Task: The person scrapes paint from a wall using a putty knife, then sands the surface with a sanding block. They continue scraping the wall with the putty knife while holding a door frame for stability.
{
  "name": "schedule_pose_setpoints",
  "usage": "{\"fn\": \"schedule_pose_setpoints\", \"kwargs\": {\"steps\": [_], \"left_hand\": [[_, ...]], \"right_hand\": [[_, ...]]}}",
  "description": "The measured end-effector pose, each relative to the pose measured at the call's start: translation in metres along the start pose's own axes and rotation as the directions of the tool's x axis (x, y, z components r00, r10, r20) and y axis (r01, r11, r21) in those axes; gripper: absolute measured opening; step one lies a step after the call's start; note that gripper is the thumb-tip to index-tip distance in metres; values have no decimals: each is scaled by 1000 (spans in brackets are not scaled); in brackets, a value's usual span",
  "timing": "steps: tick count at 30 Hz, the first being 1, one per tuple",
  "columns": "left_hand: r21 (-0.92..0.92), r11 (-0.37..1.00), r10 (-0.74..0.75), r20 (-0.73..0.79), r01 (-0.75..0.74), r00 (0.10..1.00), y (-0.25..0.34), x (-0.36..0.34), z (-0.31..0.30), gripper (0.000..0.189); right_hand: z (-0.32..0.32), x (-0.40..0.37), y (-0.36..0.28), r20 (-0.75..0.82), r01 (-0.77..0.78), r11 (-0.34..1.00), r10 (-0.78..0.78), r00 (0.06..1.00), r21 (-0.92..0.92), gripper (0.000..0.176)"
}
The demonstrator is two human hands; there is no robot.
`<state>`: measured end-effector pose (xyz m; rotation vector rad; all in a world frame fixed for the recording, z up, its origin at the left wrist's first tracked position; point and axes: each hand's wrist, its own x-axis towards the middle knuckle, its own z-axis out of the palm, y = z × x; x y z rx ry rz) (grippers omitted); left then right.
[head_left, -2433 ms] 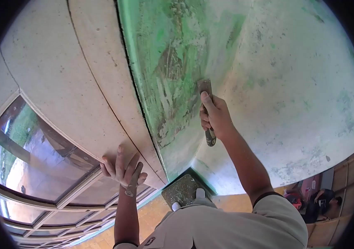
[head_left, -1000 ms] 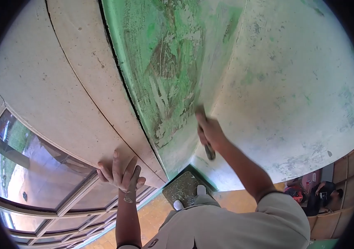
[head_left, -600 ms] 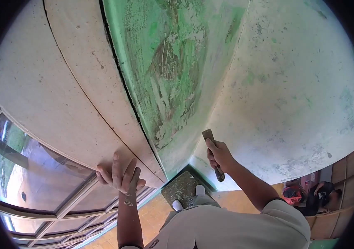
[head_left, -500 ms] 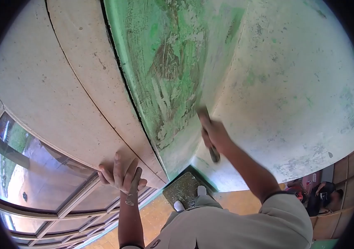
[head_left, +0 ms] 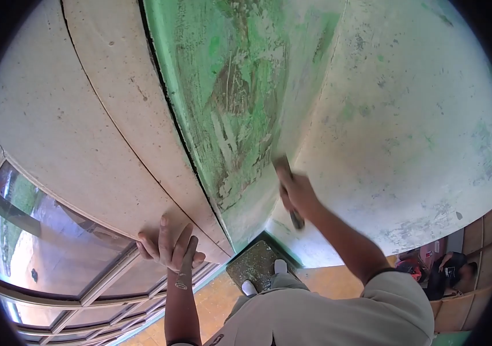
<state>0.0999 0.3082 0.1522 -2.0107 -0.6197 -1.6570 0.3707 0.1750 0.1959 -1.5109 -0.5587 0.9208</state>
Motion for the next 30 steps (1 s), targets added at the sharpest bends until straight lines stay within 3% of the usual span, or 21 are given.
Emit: {"fn": "schedule_pose_setpoints", "kwargs": {"steps": [1, 3, 6, 8, 12, 15, 17, 18, 19, 24, 28, 30], "left_hand": [[-4, 1000, 4, 3, -4, 1000, 1, -1, -1, 66], [14, 1000, -8, 16, 8, 1000, 1, 0, 0, 66], [-6, 1000, -25, 16, 25, 1000, 2, 0, -1, 65], [-21, 1000, -6, 6, 7, 1000, -1, 1, -1, 64], [-11, 1000, -7, -4, 7, 1000, 2, 2, 0, 64], [0, 1000, -19, -2, 19, 1000, 3, 3, 0, 64], [-6, 1000, -28, 14, 28, 1000, 4, 3, -1, 64], [-12, 999, -37, 20, 38, 999, 4, 4, -1, 64], [-13, 999, -34, 15, 34, 999, 4, 2, -2, 64], [-7, 1000, -14, 38, 15, 999, 3, 3, -3, 64], [-31, 999, -17, 20, 18, 1000, 2, 3, -1, 64], [-41, 999, -18, 14, 19, 1000, 2, 2, -1, 63]], "right_hand": [[8, 10, -32, 24, 138, 990, -138, 990, -14, 43], [22, 0, -86, 52, 232, 972, -233, 971, 30, 44], [25, -16, -99, 73, 242, 970, -242, 968, -2, 44], [18, -24, -68, 59, 130, 991, -129, 990, -29, 42], [-10, -36, 35, -23, -195, 976, 198, 980, 99, 42], [-10, -36, 41, -118, -235, 970, 241, 963, 62, 43], [-2, -11, -4, -115, -14, 994, 2, 993, -104, 45], [2, 7, -33, -31, 40, 999, -39, 999, 36, 45], [14, 8, -50, -85, 129, 990, -124, 989, 51, 45], [-20, -17, -46, -140, 170, 983, -159, 977, 72, 43], [-24, -43, 24, -167, -186, 980, 197, 966, 75, 44], [-20, -37, 29, -105, -186, 982, 189, 976, 41, 44]]}}
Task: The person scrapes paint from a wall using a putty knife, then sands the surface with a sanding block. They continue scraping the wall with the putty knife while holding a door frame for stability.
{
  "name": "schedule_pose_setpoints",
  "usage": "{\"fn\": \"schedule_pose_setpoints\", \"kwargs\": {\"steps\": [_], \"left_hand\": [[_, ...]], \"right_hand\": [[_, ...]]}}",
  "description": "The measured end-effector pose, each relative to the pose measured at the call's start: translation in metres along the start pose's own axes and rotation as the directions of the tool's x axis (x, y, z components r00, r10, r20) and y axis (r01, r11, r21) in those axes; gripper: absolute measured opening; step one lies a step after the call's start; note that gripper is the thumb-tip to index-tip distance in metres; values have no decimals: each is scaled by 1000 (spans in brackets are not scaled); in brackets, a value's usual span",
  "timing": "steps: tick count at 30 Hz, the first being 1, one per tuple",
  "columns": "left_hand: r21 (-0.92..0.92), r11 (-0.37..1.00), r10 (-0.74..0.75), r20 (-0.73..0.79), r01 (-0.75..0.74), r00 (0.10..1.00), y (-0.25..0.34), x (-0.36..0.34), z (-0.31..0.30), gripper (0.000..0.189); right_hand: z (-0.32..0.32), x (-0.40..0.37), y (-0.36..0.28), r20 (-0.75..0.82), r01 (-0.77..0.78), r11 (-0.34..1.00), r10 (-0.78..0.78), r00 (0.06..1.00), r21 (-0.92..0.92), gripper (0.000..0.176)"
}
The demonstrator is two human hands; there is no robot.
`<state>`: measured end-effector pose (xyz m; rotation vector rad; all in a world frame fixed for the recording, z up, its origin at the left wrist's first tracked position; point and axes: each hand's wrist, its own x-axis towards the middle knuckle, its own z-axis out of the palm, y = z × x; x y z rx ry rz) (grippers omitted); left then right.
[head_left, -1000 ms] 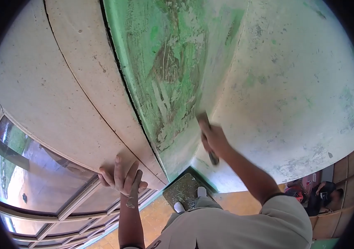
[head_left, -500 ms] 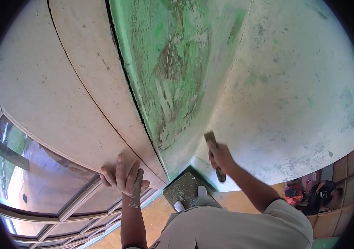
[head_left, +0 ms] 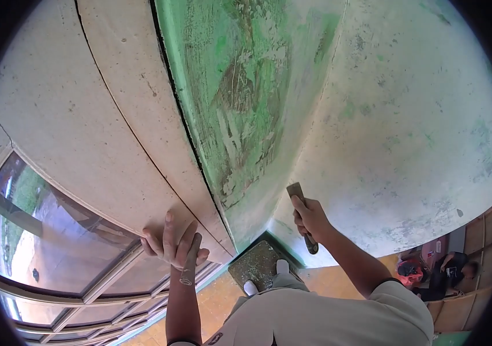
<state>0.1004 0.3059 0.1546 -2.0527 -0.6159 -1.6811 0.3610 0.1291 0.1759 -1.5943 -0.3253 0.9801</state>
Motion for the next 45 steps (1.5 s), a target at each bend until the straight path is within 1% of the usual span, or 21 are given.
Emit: {"fn": "schedule_pose_setpoints", "kwargs": {"steps": [1, 3, 5, 8, 10, 14, 15, 17, 19, 21, 23, 24, 26, 28, 30, 32, 34, 36, 38, 42, 45], "left_hand": [[0, 1000, 3, -2, -3, 1000, 0, 0, 0, 63], [14, 1000, -4, 6, 4, 1000, 1, 1, -1, 62], [12, 1000, -2, 18, 1, 1000, 1, -2, -3, 62], [29, 1000, -1, 16, 1, 1000, 0, 2, 0, 62], [25, 1000, 11, 19, -12, 1000, 1, 0, -2, 62], [19, 1000, -6, 7, 6, 1000, 2, 0, 0, 62], [15, 1000, -5, -1, 5, 1000, 2, 0, -1, 62], [12, 1000, 3, 4, -3, 1000, 1, 0, -1, 62], [-2, 1000, 10, 11, -10, 1000, 1, 1, -2, 62], [8, 1000, -13, 18, 13, 1000, 2, 2, -2, 62], [11, 1000, -13, 14, 13, 1000, 2, 0, -1, 62], [13, 1000, -13, 24, 13, 1000, 1, -1, -2, 62], [12, 1000, -3, 18, 3, 1000, 1, -1, -3, 61], [9, 1000, -6, -3, 6, 1000, 0, 0, -1, 61], [3, 1000, 8, 1, -8, 1000, 1, 1, -2, 60], [-1, 1000, 2, -13, -2, 1000, 1, 1, -2, 60], [-9, 1000, 4, -27, -4, 1000, 1, 1, 0, 60], [-11, 1000, -2, 12, 2, 1000, 1, 0, -2, 63], [-8, 1000, -3, 9, 3, 1000, 2, -2, -3, 62], [12, 1000, -15, -8, 15, 1000, 2, 1, -1, 61], [-17, 1000, -1, 27, 2, 1000, 1, 1, -4, 64]], "right_hand": [[5, 1, 0, 62, 7, 1000, -5, 998, -29, 44], [27, 11, -55, 37, 243, 960, -240, 970, -137, 43], [41, 20, -100, 116, 321, 946, -325, 939, 49, 43], [39, -8, -133, 90, 393, 917, -398, 913, 70, 42], [30, -14, -118, 88, 379, 923, -384, 919, 69, 42], [11, -11, -35, 61, 72, 995, -76, 995, 64, 44], [9, -6, -31, 61, 75, 995, -79, 995, 66, 44], [13, -8, -34, 88, -11, 999, 7, 996, 40, 43], [31, 3, -80, 48, 238, 962, -234, 971, -130, 45], [49, 9, -136, 125, 517, 856, -513, 849, 5, 48], [63, -24, -186, 144, 547, 832, -555, 819, 96, 49], [64, -31, -188, 143, 546, 831, -556, 819, 101, 49], [66, -46, -178, 218, 613, 789, -603, 767, 27, 47], [52, -44, -140, 228, 478, 878, -466, 855, 1, 46], [34, -30, -90, 153, 259, 966, -255, 955, -8, 44], [19, -22, -53, 89, 110, 994, -109, 990, -8, 41], [17, -15, -53, 63, 93, 995, -91, 994, -32, 40], [25, -7, -70, 42, 68, 997, -66, 997, -44, 40], [43, 5, -110, 124, 307, 950, -300, 946, -49, 40], [20, -9, -117, 141, 342, 938, -332, 933, -52, 42], [7, -17, -97, 119, 321, 947, -322, 939, 27, 42]]}}
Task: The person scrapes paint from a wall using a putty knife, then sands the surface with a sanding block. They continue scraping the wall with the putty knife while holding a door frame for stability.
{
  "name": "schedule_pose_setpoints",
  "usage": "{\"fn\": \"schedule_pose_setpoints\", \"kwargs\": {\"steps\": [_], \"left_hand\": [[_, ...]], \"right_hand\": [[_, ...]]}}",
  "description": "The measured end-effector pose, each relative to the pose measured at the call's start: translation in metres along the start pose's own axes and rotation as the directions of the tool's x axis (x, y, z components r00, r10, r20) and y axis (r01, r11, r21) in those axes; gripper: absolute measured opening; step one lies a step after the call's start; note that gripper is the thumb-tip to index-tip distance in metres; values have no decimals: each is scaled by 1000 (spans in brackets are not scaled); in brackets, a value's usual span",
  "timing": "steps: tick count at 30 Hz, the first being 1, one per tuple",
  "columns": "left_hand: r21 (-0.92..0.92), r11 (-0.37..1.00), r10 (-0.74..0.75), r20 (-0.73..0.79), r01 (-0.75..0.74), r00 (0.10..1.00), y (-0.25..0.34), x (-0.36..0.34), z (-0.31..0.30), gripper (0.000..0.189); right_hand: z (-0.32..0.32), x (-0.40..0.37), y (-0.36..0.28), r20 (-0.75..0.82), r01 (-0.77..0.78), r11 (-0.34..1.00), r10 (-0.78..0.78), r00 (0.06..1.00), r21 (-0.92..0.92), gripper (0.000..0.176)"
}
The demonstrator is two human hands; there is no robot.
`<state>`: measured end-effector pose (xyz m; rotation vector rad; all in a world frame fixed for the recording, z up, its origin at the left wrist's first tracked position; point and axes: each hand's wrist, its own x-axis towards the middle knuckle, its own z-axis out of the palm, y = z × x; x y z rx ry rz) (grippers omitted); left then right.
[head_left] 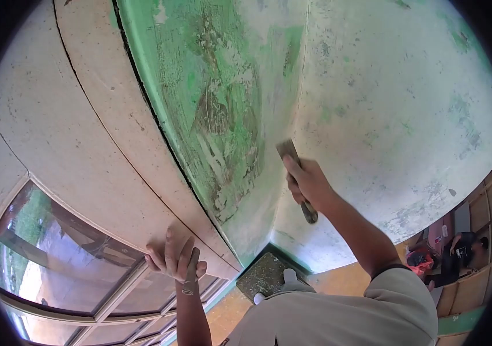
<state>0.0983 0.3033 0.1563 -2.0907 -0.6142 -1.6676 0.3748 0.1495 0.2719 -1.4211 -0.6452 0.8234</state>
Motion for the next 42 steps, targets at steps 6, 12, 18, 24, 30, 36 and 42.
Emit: {"fn": "schedule_pose_setpoints", "kwargs": {"steps": [6, 12, 18, 24, 30, 36, 42], "left_hand": [[-3, 1000, 7, 16, -6, 1000, -1, 0, -1, 64], [-3, 1000, 5, 16, -5, 1000, -1, 0, -1, 63], [-12, 1000, 16, 6, -16, 1000, -2, 0, -1, 62], [15, 1000, -8, -23, 9, 1000, 0, -3, 1, 61], [8, 1000, 3, -19, -3, 1000, 0, 1, 0, 62], [-4, 1000, -14, 4, 15, 1000, 1, 0, -1, 63], [-1, 1000, -6, -16, 6, 1000, 1, -2, -2, 63]], "right_hand": [[8, -1, 33, -63, -186, 981, 182, 981, -64, 43], [39, 23, -64, 11, 204, 977, -204, 979, -54, 46], [12, -6, 1, 13, -13, 996, 14, 1000, -84, 44], [19, 34, -15, 11, 28, 993, -27, 1000, -113, 44], [45, 11, -89, 62, 221, 972, -217, 974, -73, 43], [7, -8, -1, -2, -62, 992, 62, 998, -113, 44], [16, 33, -28, -34, -47, 992, 43, 999, -120, 45]]}}
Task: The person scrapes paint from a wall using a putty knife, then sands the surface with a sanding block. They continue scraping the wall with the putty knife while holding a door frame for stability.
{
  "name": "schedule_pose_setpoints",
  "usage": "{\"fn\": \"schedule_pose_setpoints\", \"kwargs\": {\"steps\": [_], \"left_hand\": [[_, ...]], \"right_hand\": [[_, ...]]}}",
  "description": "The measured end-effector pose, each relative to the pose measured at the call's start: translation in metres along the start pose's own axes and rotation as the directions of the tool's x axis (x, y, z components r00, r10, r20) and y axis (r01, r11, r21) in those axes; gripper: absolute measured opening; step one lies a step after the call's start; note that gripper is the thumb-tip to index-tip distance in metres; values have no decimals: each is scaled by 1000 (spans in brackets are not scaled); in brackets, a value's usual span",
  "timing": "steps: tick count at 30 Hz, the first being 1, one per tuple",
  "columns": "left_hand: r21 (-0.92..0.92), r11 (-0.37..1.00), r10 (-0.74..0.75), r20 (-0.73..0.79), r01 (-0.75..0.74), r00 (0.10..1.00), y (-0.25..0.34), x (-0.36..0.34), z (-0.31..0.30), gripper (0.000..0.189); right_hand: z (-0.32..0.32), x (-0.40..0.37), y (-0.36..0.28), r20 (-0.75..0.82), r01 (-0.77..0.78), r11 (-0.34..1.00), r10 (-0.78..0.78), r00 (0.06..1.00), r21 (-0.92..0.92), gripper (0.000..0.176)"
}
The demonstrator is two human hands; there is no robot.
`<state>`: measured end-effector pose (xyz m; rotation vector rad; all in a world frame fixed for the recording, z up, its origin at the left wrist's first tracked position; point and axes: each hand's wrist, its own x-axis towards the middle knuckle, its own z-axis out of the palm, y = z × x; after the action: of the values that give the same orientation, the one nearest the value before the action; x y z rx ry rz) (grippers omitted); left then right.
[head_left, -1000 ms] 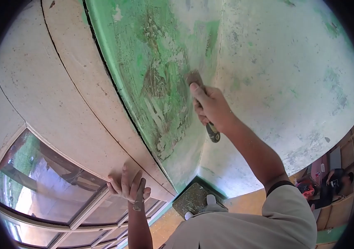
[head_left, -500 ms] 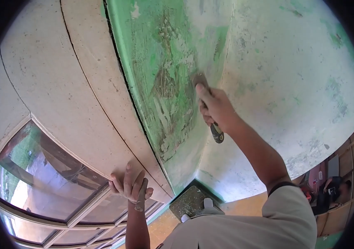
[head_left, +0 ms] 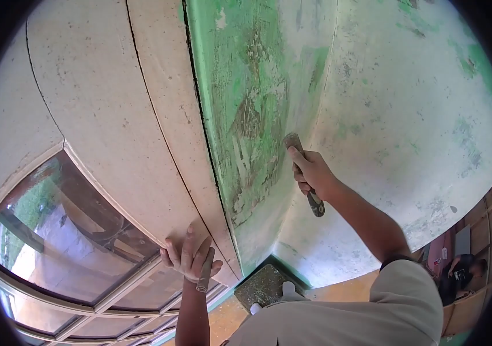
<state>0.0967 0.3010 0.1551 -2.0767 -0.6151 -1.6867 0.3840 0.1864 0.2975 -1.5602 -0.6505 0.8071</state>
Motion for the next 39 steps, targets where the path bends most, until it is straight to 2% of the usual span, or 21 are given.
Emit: {"fn": "schedule_pose_setpoints", "kwargs": {"steps": [4, 7, 9, 12, 14, 16, 19, 23, 25, 26, 28, 29, 31, 33, 36, 39], "left_hand": [[1, 1000, -4, 23, 4, 1000, -2, 1, 1, 63], [-5, 1000, -6, 23, 6, 1000, -1, 2, -1, 64], [-5, 1000, -4, 20, 4, 1000, -1, 1, 0, 64], [-5, 1000, -5, 19, 5, 1000, -1, 2, 0, 64], [-12, 1000, 0, 20, 0, 1000, 0, 3, 0, 64], [-12, 1000, 26, 16, -26, 1000, -2, 3, 0, 66], [-15, 999, 31, 19, -31, 999, -3, 0, 0, 66], [-13, 999, 36, 36, -36, 999, -3, 2, -1, 66], [-13, 999, 31, 15, -31, 999, -2, 1, 0, 66], [-12, 1000, 29, 12, -29, 999, -2, 1, 1, 66], [-17, 1000, 10, 14, -9, 1000, -2, 1, 1, 62], [-10, 1000, 6, 11, -6, 1000, -2, 1, 1, 62], [-21, 1000, 19, -4, -19, 1000, -2, 1, 1, 62], [-22, 1000, 13, 11, -13, 1000, -1, 1, -1, 61], [-23, 1000, 6, 10, -5, 1000, -2, 3, 2, 61], [-27, 1000, 12, 26, -12, 1000, -1, 3, -2, 61]], "right_hand": [[-19, -12, -25, -64, 74, 997, -73, 995, 4, 44], [-27, -29, -11, -127, 133, 991, -130, 983, 15, 43], [-28, -38, 20, -123, -9, 999, 13, 992, 30, 42], [-23, -31, 36, -45, -61, 998, 60, 997, -11, 45], [-3, -13, 1, -25, 81, 993, -83, 996, -82, 45], [17, 0, -38, 2, 262, 965, -262, 965, -35, 45], [28, -20, -89, 26, 289, 957, -289, 957, 0, 45], [14, -39, -61, 100, 306, 949, -299, 949, -71, 44], [-1, -45, -31, 8, 147, 986, -147, 989, -76, 44], [-10, -46, -17, 9, 149, 986, -149, 989, -78, 44], [-19, -46, 0, -64, -38, 997, 34, 997, -70, 44], [-17, -40, -2, -57, -35, 997, 31, 998, -74, 44], [-10, -23, -17, -44, 44, 985, -52, 998, -167, 44], [18, -6, -56, 30, 271, 955, -270, 962, -116, 45], [35, -30, -108, 42, 308, 949, -306, 951, -59, 46], [32, -45, -102, 62, 358, 929, -353, 934, -99, 44]]}}
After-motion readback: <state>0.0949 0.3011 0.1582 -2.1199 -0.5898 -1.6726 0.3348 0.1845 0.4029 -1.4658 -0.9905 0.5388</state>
